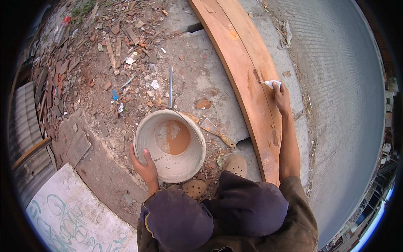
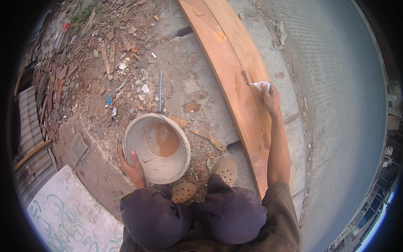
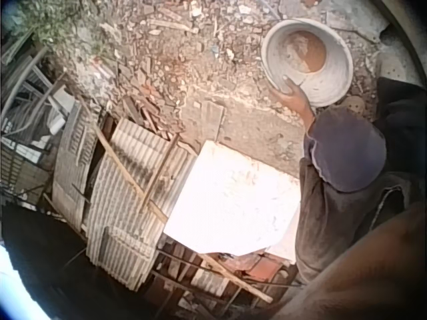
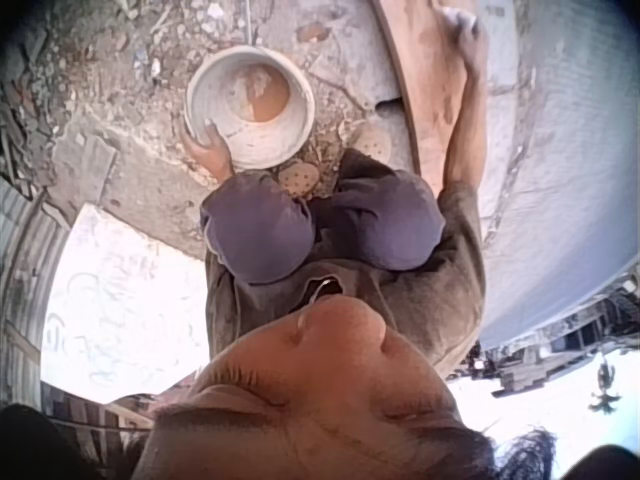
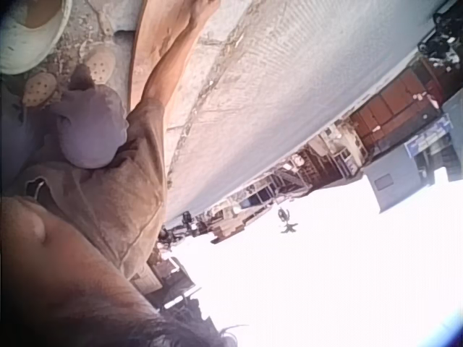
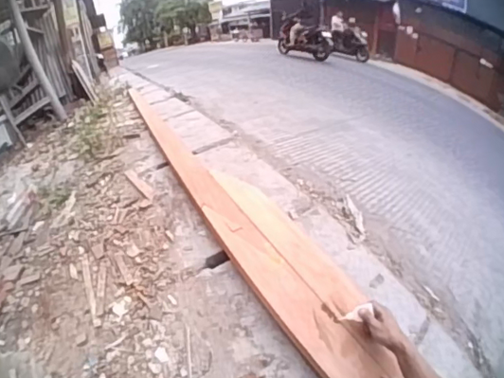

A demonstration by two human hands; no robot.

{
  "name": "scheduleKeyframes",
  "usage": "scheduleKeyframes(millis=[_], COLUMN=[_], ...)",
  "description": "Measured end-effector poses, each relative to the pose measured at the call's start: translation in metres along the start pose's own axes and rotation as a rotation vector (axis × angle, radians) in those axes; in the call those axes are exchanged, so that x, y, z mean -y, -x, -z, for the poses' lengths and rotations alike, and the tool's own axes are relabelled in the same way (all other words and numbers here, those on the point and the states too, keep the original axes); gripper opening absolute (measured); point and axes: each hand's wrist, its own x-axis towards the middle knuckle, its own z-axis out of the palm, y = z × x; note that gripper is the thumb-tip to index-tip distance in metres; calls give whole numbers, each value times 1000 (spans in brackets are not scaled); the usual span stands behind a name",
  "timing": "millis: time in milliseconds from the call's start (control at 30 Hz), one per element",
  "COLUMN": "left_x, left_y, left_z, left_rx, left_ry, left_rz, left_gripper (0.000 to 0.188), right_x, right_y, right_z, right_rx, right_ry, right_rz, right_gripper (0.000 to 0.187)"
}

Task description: The person applies glue from a tube onto a long wooden plank and spreads it with a brush. They repeatedly apply glue and spread it along the plank's surface.

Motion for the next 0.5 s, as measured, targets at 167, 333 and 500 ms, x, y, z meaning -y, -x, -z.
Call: scheduleKeyframes(millis=[167, 333, 500], left_x=[0, 1, 4], left_y=[0, 0, 0], left_z=[0, 1, 0], left_rx=[-5, -5, -8], left_ry=[-10, -12, -33], left_rz=[3, 2, -19], left_gripper=[53, 53, 54], right_x=[-1, 3, 4], right_y=[-9, -13, -19], right_z=[-2, -6, -9], right_rx=[17, 41, 47], right_ry=[14, 21, 9], right_rz=[26, 30, 56], right_gripper=[32, 31, 30])
